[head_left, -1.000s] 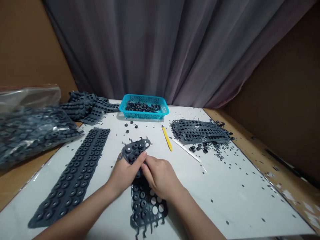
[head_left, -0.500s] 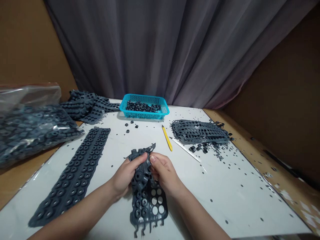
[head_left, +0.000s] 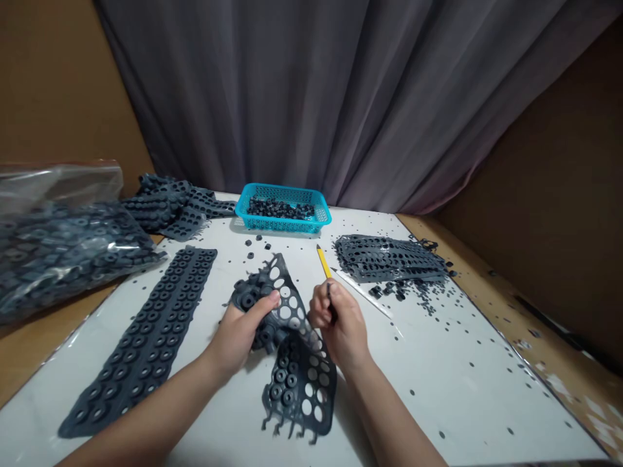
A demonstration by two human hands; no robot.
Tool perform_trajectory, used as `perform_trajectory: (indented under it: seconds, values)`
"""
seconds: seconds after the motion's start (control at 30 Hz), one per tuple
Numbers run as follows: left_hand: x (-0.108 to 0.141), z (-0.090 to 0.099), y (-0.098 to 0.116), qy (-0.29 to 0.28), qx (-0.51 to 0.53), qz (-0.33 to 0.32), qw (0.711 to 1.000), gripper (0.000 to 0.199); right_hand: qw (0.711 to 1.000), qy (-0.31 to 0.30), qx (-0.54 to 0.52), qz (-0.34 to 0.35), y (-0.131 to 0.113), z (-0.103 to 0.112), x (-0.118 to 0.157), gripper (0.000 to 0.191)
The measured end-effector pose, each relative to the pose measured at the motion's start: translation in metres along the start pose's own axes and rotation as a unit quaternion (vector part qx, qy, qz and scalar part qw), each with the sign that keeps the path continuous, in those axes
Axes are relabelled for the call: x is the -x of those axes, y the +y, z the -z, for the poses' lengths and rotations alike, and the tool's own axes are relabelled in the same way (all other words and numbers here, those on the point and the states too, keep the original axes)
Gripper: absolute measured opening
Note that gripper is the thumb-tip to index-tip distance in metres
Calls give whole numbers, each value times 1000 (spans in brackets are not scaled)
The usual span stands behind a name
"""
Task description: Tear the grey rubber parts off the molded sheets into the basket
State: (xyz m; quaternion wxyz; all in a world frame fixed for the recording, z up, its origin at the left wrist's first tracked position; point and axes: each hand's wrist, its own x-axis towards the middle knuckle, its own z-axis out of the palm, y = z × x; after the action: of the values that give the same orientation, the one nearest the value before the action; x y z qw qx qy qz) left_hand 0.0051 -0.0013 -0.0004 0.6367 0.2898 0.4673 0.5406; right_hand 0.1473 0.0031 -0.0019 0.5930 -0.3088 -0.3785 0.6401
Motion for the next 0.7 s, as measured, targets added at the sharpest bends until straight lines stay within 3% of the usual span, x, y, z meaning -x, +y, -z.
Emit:
perform_trajectory:
  seconds: [0.07,0.2,0.3,0.4,0.47,0.57,0.7]
  values:
    - [0,1,1,61,-101,-36,992,26,999,22,29,30,-7,5,-1,34]
    - [-7,8,12,168,-268,-98,944,34,996,44,60,47,-17,9,-2,33]
    - [-19,21,24,236,-266,-200,913,30,996,51,65,34,-17,10,-3,30]
    - [-30,31,29,291,-215,-260,895,34,996,41,70,22,-12,12,-2,27]
    - [-32,30,27,260,-210,-256,907,35,997,35,69,21,-9,14,-2,26]
    - [-27,20,20,155,-196,-169,953,35,994,41,101,6,-10,17,-13,23]
    - [-16,7,15,43,-105,-42,993,38,951,78,295,-56,-30,22,-80,20]
